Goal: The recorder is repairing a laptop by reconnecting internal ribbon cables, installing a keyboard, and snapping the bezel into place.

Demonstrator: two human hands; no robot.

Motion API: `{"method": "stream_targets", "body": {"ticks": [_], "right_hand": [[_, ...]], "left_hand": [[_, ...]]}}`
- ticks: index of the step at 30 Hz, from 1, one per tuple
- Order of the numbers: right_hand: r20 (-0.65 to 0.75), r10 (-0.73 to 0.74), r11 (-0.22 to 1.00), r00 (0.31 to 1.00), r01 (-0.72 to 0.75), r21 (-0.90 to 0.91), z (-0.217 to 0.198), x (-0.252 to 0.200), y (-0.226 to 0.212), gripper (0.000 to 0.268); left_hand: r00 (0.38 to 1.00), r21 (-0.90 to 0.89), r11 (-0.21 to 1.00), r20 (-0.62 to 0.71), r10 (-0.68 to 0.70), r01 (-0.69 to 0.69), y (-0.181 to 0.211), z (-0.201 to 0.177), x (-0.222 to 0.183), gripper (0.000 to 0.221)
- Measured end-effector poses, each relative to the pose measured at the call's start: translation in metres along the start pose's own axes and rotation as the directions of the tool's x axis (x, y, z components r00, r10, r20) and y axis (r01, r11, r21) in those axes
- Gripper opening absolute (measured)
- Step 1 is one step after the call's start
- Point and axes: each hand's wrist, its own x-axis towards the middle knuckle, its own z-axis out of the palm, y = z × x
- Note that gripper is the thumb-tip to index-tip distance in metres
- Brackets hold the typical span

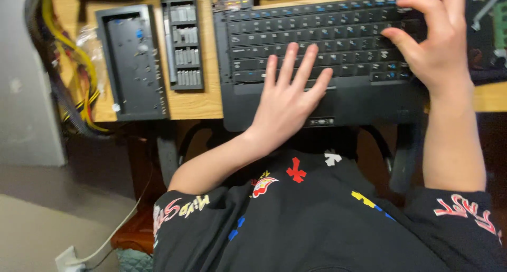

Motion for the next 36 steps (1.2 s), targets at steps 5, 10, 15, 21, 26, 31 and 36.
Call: {"method": "stream_targets", "body": {"ticks": [5, 10, 15, 21, 26, 31, 36], "right_hand": [[0.009, -0.015, 0.999, 1.0, 0.015, -0.038, 0.004, -0.007, 0.011, 0.045], [0.025, 0.009, 0.996, 1.0, -0.006, -0.085, 0.01, -0.024, 0.029, 0.046], [0.031, 0.105, 0.994, 0.994, -0.105, 0.012, 0.018, -0.038, 0.052, 0.049], [-0.033, -0.031, 0.999, 0.999, 0.031, -0.016, 0.004, -0.004, 0.009, 0.043], [-0.057, 0.082, 0.996, 0.995, -0.084, -0.042, 0.01, -0.013, 0.022, 0.027], [-0.138, -0.036, 0.999, 0.99, 0.033, -0.025, -0.002, 0.016, -0.018, 0.027], [-0.186, -0.025, 0.999, 0.982, 0.017, -0.047, 0.002, 0.023, -0.024, 0.022]], "left_hand": [[0.996, -0.068, 0.995, -0.052, -0.075, 0.072, 0.002, 0.002, 0.001, 0.05], [0.992, -0.066, 0.993, -0.08, -0.102, 0.097, 0.001, 0.006, -0.002, 0.051], [0.975, -0.074, 0.979, -0.105, -0.198, 0.191, 0.005, -0.012, -0.021, 0.05], [0.964, -0.04, 0.974, -0.137, -0.228, 0.225, 0.006, -0.008, -0.031, 0.062], [0.973, -0.017, 0.981, -0.13, -0.192, 0.191, 0.005, -0.011, -0.03, 0.058], [0.982, 0.007, 0.988, -0.119, -0.15, 0.152, 0.007, -0.014, -0.026, 0.056], [0.974, 0.082, 0.976, -0.116, -0.192, 0.202, 0.009, -0.011, -0.025, 0.053]]}}
